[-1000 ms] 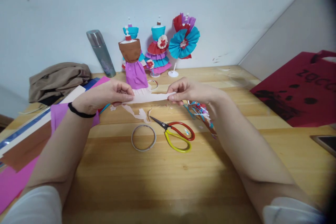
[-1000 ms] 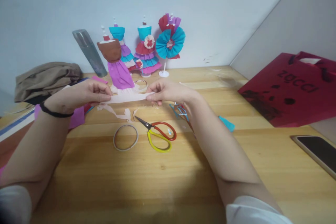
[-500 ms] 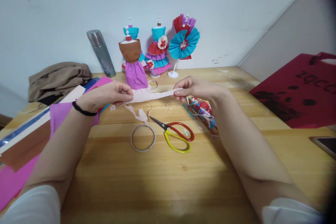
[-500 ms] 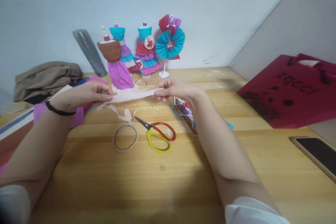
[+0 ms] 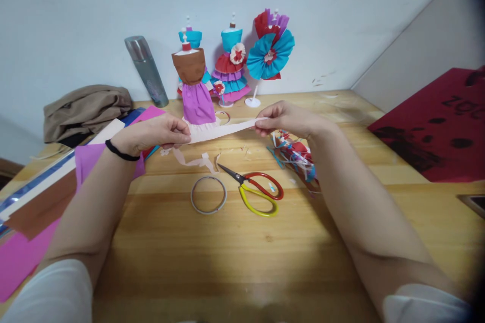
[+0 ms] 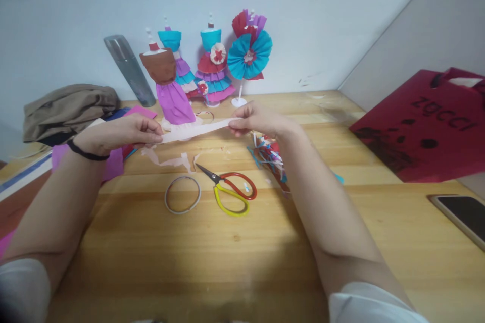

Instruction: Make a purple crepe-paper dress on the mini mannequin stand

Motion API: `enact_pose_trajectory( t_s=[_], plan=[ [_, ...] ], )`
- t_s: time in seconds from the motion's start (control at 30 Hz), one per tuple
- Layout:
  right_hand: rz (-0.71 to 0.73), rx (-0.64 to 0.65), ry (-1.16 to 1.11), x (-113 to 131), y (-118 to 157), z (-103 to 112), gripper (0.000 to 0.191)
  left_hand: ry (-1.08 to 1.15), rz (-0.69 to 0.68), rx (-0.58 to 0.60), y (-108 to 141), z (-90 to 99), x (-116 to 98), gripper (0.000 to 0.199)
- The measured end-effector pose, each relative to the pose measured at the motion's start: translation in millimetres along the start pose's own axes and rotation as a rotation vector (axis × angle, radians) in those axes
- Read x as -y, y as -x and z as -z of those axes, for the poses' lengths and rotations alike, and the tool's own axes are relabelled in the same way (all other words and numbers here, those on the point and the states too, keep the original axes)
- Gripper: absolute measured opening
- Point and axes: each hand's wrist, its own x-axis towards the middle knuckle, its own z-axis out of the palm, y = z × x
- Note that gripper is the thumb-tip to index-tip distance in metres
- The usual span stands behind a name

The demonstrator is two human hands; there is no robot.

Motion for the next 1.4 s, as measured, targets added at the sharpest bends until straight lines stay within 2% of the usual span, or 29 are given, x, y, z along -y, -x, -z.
enact_pose_trajectory(
  t_s=[0.17, 0.23, 0.4, 0.57, 0.67, 0.73, 0.77, 0.8, 0.87, 0.93, 1.03, 1.1, 1.17, 1.23, 1.4],
  plan=[
    [-0.042, -0.121, 0.05, -6, -2, 4, 0.023, -0.037, -0.025, -0.024, 1, 7.1, 2, 0.016],
    [-0.052, -0.134, 0.077, -8, -3, 4, 0.023, -0.031, -0.028, -0.019, 2, 8.6, -1, 0.016],
    [-0.045, -0.066, 0.128, -11, -4, 4, 0.024, 0.089, -0.004, -0.026, 9, 10.9, -11, 0.019],
    [-0.011, -0.001, 0.16, -11, -4, 6, 0.025, 0.171, -0.004, -0.069, 13, 15.1, -10, 0.021],
    [-0.032, 0.031, 0.256, -7, -2, 5, 0.018, 0.201, -0.029, -0.103, 14, 13.7, -11, 0.019],
    [-0.034, -0.036, 0.343, -1, 0, 0, 0.005, 0.214, -0.042, -0.134, 13, 10.3, -15, 0.018],
    [-0.016, -0.091, 0.375, 3, 0, -4, 0.005, 0.215, -0.048, -0.145, 14, 8.0, -17, 0.018],
    [0.016, -0.15, 0.384, 8, 1, -10, 0.013, 0.212, -0.054, -0.148, 14, 5.6, -19, 0.018],
    [0.119, -0.206, 0.312, 17, 3, -26, 0.024, 0.197, -0.074, -0.137, 14, 0.2, -23, 0.018],
    [0.242, -0.165, 0.123, 26, 4, -46, 0.031, 0.174, -0.102, -0.117, 15, -5.7, -27, 0.018],
    [0.394, -0.026, -0.14, 31, 2, -78, 0.044, 0.163, -0.146, -0.115, 15, -14.2, -30, 0.014],
    [0.361, 0.079, -0.279, 29, -1, -93, 0.05, 0.187, -0.177, -0.141, 14, -18.3, -30, 0.014],
    [0.307, 0.118, -0.358, 26, -5, -101, 0.041, 0.242, -0.218, -0.191, 14, -20.3, -30, 0.015],
    [0.275, 0.106, -0.395, 23, -7, -103, 0.025, 0.309, -0.264, -0.247, 14, -20.9, -30, 0.017],
    [0.313, -0.039, -0.411, 21, -10, -103, 0.015, 0.435, -0.362, -0.346, 15, -24.4, -35, 0.018]
  ],
)
